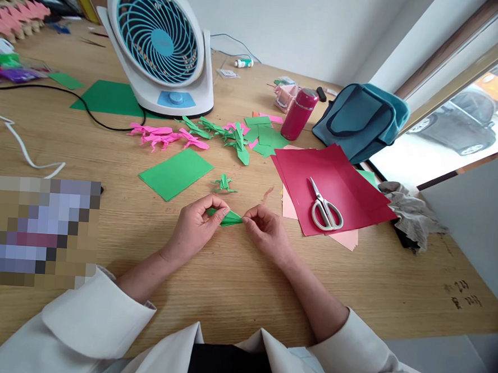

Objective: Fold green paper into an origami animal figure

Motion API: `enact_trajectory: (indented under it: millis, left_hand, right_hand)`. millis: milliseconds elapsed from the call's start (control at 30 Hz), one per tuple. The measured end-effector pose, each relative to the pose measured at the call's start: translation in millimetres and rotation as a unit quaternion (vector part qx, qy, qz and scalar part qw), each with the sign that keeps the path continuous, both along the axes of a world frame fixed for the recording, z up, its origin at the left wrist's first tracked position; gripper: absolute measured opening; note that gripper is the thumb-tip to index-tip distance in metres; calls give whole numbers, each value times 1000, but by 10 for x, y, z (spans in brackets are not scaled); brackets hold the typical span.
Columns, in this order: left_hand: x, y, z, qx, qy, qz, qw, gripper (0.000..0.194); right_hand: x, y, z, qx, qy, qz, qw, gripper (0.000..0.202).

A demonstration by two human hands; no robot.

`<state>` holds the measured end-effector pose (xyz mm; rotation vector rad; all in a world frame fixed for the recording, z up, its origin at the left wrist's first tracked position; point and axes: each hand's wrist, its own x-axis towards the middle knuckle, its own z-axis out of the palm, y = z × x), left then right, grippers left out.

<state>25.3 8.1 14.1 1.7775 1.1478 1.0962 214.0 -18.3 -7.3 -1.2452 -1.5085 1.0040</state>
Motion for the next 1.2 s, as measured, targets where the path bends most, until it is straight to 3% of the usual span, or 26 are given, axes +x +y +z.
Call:
enact_trajectory:
  millis: [267, 467, 533, 667, 767, 967, 1200]
  left_hand:
    - [-5, 11, 8, 9, 10, -7, 1000, 15]
    - [34, -31, 1, 16, 41, -74, 996, 11]
    - [38, -36, -32, 4, 24, -71, 997, 8]
    - [30, -29, -111, -50, -51, -72, 995, 32]
    - [46, -42, -136, -68, -50, -74, 994, 49]
    - [88, -72, -105, -30, -11, -45, 998, 23]
    - [50, -56, -52, 23, 37, -35, 998, 29]
  right_hand:
    - [-9, -35, 156, -11, -39, 36, 999, 16]
    - [-37, -45, 144, -18, -39, 55, 998, 16]
    - [-43, -39, 121, -30, -24, 53, 998, 18]
    - [-53, -11, 34, -80, 68, 37, 994, 19]
    - [-67, 12, -29, -94, 138, 25, 986, 23]
    - [-98, 30, -68, -96, 198, 32, 975, 23]
    - [-87, 3, -63, -75, 185, 39, 979, 34]
